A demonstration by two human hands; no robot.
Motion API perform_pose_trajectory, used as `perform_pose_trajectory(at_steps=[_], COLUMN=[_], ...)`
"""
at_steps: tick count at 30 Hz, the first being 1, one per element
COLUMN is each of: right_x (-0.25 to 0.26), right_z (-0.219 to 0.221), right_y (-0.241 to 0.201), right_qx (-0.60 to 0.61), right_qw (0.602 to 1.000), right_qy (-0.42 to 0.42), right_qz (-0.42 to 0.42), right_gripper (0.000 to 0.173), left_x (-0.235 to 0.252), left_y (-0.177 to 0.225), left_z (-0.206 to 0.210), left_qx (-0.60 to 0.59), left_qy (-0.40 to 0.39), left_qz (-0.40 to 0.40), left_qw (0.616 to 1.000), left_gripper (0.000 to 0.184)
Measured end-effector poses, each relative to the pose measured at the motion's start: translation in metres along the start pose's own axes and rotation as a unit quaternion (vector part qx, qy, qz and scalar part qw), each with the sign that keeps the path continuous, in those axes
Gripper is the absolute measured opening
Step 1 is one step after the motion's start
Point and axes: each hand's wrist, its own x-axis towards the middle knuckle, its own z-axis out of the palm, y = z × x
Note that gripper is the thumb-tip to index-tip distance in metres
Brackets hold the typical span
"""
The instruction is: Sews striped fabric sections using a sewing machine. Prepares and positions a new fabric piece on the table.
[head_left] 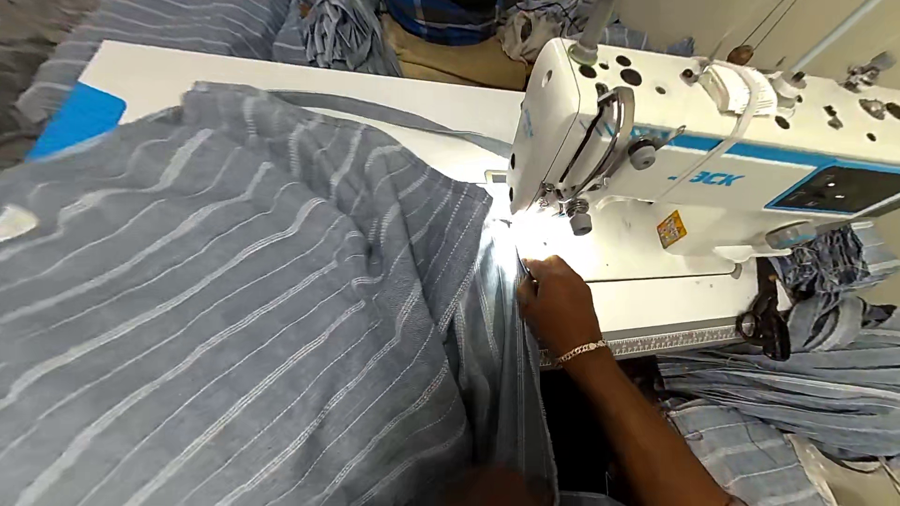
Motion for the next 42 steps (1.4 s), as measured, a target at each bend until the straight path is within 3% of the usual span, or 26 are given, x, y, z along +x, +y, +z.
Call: perform_pose_trajectory(at_steps=[3,6,18,25,30,37,42], right_x=[-0.004,-0.005,-0.007,-0.006,-0.006,-0.006,-0.007], right_z=[0.000,0.003,0.006,0.006,0.004,0.005,0.008], right_y=[0.001,0.004,0.009,0.010,0.010,0.013,0.016], right_qx=[0.002,0.000,0.007,0.014,0.015,0.028,0.027], right_qw=[1.000,1.000,0.999,0.999,1.000,0.999,0.998], right_qy=[0.002,0.011,0.025,0.024,0.014,0.023,0.050], right_qz=[-0.010,-0.020,-0.027,-0.029,-0.019,-0.027,-0.038], right_gripper=[0.032,0.033,0.031,0.032,0.033,0.031,0.028], left_x=[0.003,0.012,0.028,0.042,0.050,0.054,0.059], left_y=[-0.003,-0.013,-0.024,-0.029,-0.030,-0.038,-0.038], left_z=[-0.019,-0.015,-0.032,-0.039,-0.048,-0.053,-0.057], left_qx=[0.002,-0.009,-0.015,-0.014,-0.005,-0.012,-0.019], left_qy=[-0.035,0.006,0.040,0.141,0.131,0.171,0.165], left_qz=[-0.017,-0.019,-0.045,-0.052,-0.076,-0.082,-0.068], left_qw=[0.999,1.000,0.998,0.989,0.988,0.982,0.984], left_gripper=[0.033,0.033,0.032,0.028,0.033,0.022,0.028])
